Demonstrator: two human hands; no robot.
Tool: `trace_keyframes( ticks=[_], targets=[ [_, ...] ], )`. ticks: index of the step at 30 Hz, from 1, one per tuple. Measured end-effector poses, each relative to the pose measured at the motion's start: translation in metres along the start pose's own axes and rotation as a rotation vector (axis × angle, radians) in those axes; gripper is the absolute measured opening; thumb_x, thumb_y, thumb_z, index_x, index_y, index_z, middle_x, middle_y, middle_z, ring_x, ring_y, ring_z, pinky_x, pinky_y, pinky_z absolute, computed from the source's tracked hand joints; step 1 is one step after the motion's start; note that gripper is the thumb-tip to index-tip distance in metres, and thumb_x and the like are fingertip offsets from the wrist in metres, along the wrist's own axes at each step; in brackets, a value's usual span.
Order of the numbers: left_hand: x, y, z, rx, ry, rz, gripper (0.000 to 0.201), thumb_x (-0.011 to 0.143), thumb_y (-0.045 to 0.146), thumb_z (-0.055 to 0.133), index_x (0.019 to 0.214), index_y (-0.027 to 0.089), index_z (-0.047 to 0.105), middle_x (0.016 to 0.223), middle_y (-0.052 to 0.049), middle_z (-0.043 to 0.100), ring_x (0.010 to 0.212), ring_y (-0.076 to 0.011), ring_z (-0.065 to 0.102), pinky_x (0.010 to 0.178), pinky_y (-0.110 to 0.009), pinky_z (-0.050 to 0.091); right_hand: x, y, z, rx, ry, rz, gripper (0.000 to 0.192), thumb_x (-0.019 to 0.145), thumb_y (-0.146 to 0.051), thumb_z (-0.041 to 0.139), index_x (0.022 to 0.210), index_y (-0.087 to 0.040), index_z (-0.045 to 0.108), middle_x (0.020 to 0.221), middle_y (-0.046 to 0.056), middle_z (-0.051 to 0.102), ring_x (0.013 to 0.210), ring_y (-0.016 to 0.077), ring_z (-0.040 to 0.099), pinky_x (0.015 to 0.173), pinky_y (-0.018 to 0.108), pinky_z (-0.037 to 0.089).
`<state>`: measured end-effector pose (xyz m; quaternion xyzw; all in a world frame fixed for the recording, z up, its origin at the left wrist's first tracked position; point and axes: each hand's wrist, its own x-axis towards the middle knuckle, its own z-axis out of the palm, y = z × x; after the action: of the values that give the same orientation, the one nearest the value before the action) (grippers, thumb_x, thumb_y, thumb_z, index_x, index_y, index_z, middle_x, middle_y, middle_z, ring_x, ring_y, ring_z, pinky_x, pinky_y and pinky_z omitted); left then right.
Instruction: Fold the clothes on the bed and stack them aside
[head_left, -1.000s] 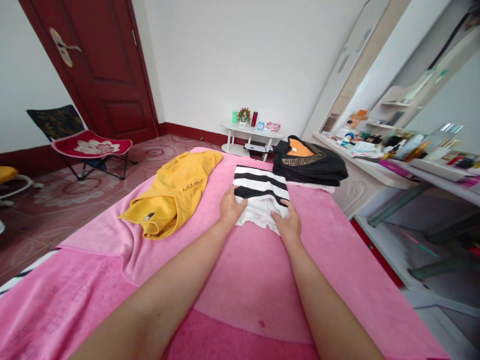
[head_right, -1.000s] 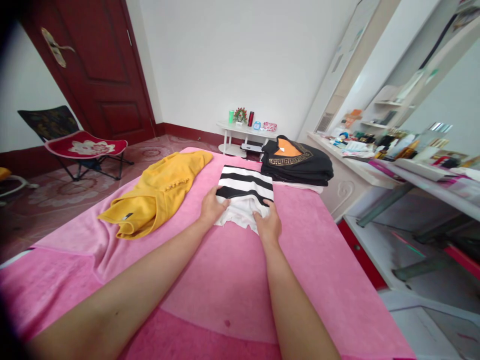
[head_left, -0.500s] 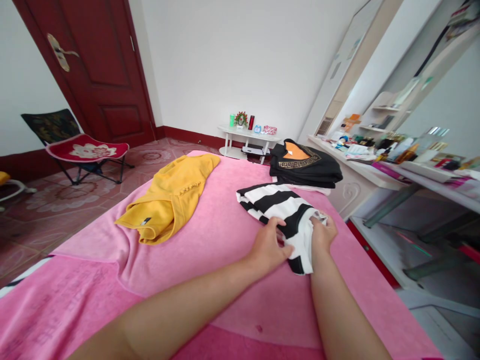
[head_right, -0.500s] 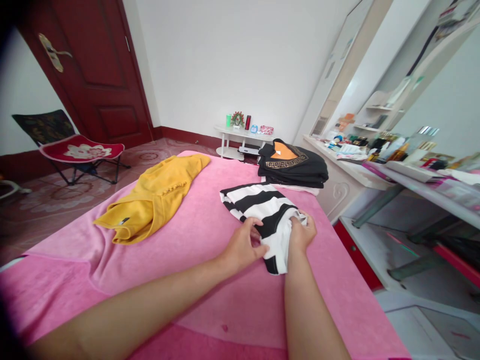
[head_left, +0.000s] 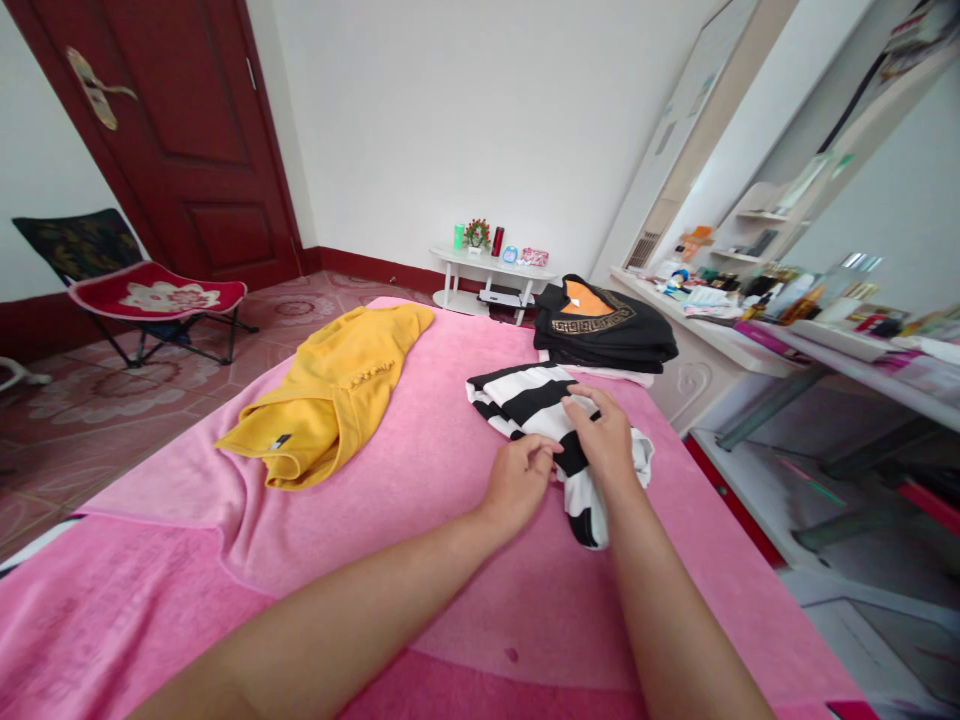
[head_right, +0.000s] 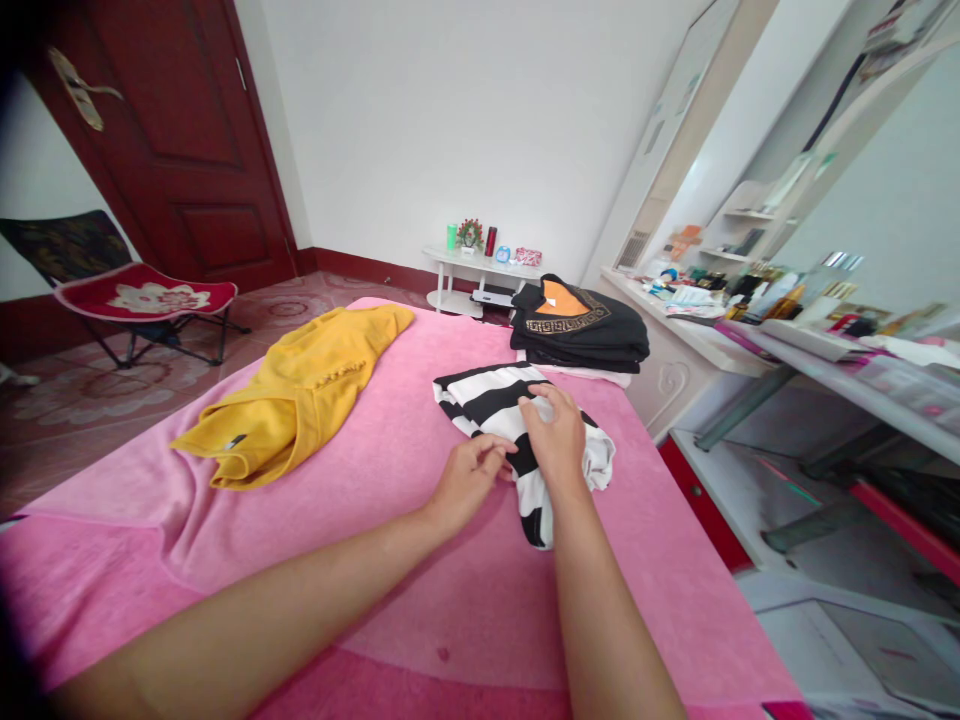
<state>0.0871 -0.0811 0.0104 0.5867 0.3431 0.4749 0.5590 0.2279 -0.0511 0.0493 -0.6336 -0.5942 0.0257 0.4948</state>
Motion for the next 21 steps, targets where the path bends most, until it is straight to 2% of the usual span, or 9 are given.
trace_keyframes(
  ticks=[2,4,7,9,11,13,17,19,21],
  targets=[
    [0.006,0.000,-0.010,-0.020,0.092,-0.004,0.019,0.084,0.021,0.042,0.083,0.017,0.060,0.061,0.000,0.062,0.056,-0.0128,0.061,0.057,-0.024,0.048,-0.008,-0.008,0.010,-0.151,-0.177,-0.005,0.042,0.080,-0.046,0.051,0.110,-0.019,0.064,0.120,0.010,0.062,0.113,0.0258,0.053,0.100,0.044,0.035],
    [0.016,-0.001,-0.023,0.025,0.201,0.053,0.019,0.085,0.022,0.040,0.082,0.018,0.058,0.056,0.002,0.060,0.053,-0.0124,0.059,0.055,-0.023,0.047,-0.021,-0.013,0.019,-0.340,-0.323,-0.017,0.052,0.081,-0.048,0.051,0.124,-0.020,0.056,0.136,0.012,0.050,0.127,0.0291,0.042,0.105,0.051,0.026],
    [0.031,-0.006,-0.047,0.195,0.360,0.157,0.021,0.086,0.024,0.040,0.086,0.020,0.061,0.060,0.003,0.061,0.058,-0.0121,0.059,0.060,-0.023,0.047,-0.042,-0.021,0.030,-0.580,-0.411,-0.096,0.075,0.075,-0.051,0.059,0.140,-0.019,0.038,0.151,0.016,0.026,0.139,0.0352,0.019,0.106,0.060,0.014],
    [0.040,-0.010,-0.060,0.282,0.436,0.163,0.022,0.086,0.022,0.041,0.088,0.020,0.062,0.067,0.001,0.063,0.064,-0.0128,0.061,0.066,-0.024,0.048,-0.054,-0.030,0.034,-0.680,-0.440,-0.152,0.081,0.073,-0.047,0.063,0.142,-0.015,0.033,0.151,0.021,0.022,0.139,0.0376,0.017,0.105,0.060,0.017],
    [0.047,-0.015,-0.069,0.306,0.474,0.144,0.022,0.085,0.021,0.041,0.089,0.019,0.063,0.071,0.000,0.065,0.069,-0.0136,0.062,0.069,-0.025,0.048,-0.062,-0.041,0.034,-0.766,-0.473,-0.208,0.072,0.077,-0.035,0.061,0.140,-0.012,0.036,0.148,0.025,0.027,0.137,0.0385,0.023,0.103,0.057,0.024],
    [0.050,-0.020,-0.072,0.292,0.465,0.133,0.023,0.085,0.020,0.041,0.090,0.019,0.063,0.072,0.000,0.066,0.069,-0.0139,0.062,0.069,-0.025,0.048,-0.064,-0.051,0.031,-0.847,-0.508,-0.278,0.059,0.081,-0.018,0.054,0.137,-0.011,0.039,0.144,0.026,0.034,0.132,0.0375,0.032,0.099,0.053,0.031],
    [0.051,-0.024,-0.071,0.254,0.386,0.181,0.023,0.084,0.020,0.043,0.090,0.018,0.064,0.070,0.001,0.065,0.067,-0.0130,0.061,0.065,-0.023,0.047,-0.054,-0.064,0.017,-0.983,-0.588,-0.384,0.047,0.079,0.000,0.041,0.122,-0.015,0.052,0.122,0.021,0.056,0.108,0.0301,0.054,0.080,0.037,0.044],
    [0.049,-0.022,-0.070,0.251,0.383,0.189,0.022,0.083,0.021,0.043,0.088,0.018,0.065,0.069,0.001,0.064,0.065,-0.0126,0.060,0.063,-0.022,0.046,-0.044,-0.064,0.004,-1.013,-0.647,-0.422,0.043,0.076,0.004,0.040,0.109,-0.018,0.057,0.104,0.014,0.063,0.093,0.0256,0.059,0.068,0.030,0.043],
    [0.046,-0.019,-0.070,0.244,0.403,0.176,0.022,0.084,0.021,0.044,0.089,0.019,0.064,0.066,0.002,0.064,0.062,-0.0124,0.060,0.062,-0.022,0.046,-0.033,-0.059,-0.013,-0.983,-0.701,-0.496,0.044,0.070,0.006,0.041,0.102,-0.021,0.056,0.094,0.008,0.063,0.085,0.0225,0.059,0.062,0.027,0.039]
  ],
)
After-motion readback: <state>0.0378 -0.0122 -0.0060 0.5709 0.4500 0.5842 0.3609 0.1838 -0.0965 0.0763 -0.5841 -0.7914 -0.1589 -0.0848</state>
